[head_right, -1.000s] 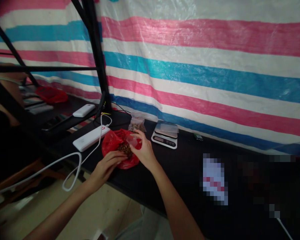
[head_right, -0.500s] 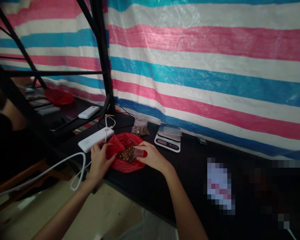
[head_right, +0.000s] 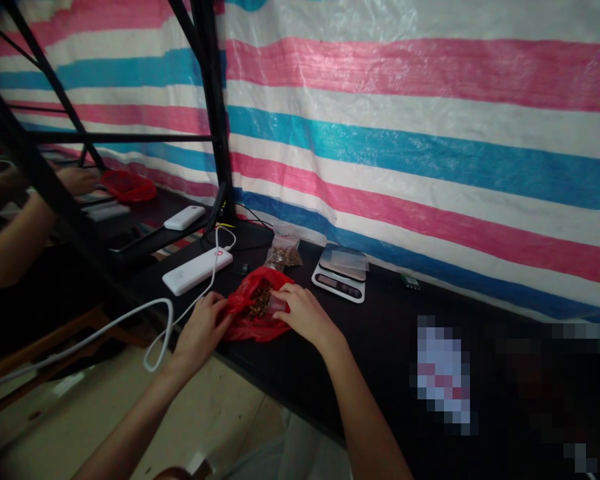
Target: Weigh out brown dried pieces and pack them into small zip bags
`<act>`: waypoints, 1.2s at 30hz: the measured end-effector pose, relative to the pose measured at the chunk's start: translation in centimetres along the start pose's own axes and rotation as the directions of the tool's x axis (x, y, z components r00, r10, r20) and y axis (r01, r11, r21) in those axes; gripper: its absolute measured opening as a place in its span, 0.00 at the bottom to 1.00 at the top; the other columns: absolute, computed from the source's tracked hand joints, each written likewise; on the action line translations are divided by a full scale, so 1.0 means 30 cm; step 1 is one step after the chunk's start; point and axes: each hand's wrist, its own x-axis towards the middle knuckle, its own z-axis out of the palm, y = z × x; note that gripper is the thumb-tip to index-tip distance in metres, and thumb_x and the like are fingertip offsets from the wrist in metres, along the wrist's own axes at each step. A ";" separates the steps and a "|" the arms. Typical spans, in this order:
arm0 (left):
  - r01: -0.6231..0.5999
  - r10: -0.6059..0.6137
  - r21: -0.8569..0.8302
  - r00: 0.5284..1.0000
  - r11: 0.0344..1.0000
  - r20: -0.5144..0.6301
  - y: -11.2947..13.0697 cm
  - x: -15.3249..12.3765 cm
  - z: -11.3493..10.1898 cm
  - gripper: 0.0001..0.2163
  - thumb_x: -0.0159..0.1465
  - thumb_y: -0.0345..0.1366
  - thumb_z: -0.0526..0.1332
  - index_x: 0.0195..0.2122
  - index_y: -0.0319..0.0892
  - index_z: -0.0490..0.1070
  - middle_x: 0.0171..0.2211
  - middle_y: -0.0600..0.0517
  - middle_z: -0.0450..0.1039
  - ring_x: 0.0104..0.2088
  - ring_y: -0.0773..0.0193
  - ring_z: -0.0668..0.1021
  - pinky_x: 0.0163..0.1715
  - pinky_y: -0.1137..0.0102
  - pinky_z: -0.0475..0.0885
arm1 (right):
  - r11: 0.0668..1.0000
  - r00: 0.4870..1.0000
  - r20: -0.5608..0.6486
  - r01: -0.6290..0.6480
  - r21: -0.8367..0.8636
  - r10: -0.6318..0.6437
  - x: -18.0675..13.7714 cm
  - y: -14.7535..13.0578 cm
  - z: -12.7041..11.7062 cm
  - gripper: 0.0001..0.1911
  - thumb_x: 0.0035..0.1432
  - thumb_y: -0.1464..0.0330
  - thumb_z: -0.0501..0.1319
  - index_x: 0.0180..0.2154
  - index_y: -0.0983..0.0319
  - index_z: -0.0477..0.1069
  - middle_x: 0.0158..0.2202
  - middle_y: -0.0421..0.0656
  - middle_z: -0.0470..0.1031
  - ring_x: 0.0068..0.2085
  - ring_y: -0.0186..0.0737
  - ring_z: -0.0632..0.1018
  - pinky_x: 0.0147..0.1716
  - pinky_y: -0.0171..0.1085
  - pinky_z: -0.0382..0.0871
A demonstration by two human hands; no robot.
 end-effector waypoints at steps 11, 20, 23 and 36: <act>0.350 -0.418 -0.927 0.868 0.135 0.267 0.058 0.050 0.082 0.11 0.57 0.38 0.58 0.37 0.37 0.70 0.32 0.48 0.75 0.37 0.58 0.77 0.40 0.64 0.71 | 1.000 0.993 -0.115 -0.018 0.000 0.018 0.014 -0.022 0.048 0.22 0.48 0.74 0.62 0.47 0.58 0.67 0.44 0.43 0.71 0.45 0.41 0.72 0.46 0.39 0.63; 0.143 -0.464 -0.919 0.828 -0.368 0.315 0.119 0.055 0.106 0.09 0.62 0.33 0.53 0.36 0.35 0.71 0.37 0.45 0.75 0.43 0.60 0.75 0.47 0.66 0.68 | 0.985 0.971 -0.212 -0.081 0.149 0.112 0.043 -0.010 0.086 0.24 0.45 0.77 0.62 0.46 0.56 0.68 0.46 0.42 0.72 0.47 0.43 0.72 0.48 0.42 0.63; 0.091 -0.475 -0.879 0.813 -0.468 0.337 0.137 0.058 0.121 0.11 0.63 0.34 0.51 0.39 0.35 0.70 0.38 0.45 0.75 0.45 0.58 0.74 0.48 0.64 0.67 | 0.957 0.961 -0.229 -0.086 0.278 0.153 0.060 0.016 0.114 0.23 0.44 0.77 0.61 0.45 0.57 0.69 0.45 0.42 0.73 0.45 0.42 0.74 0.47 0.43 0.65; 0.198 -0.468 -0.844 0.757 -0.499 0.455 0.116 0.029 0.051 0.15 0.65 0.30 0.47 0.49 0.36 0.66 0.40 0.45 0.75 0.46 0.60 0.74 0.51 0.64 0.66 | 0.997 0.983 -0.175 -0.049 0.062 0.060 0.049 -0.014 0.056 0.23 0.46 0.73 0.64 0.46 0.53 0.68 0.46 0.41 0.72 0.46 0.43 0.72 0.45 0.43 0.59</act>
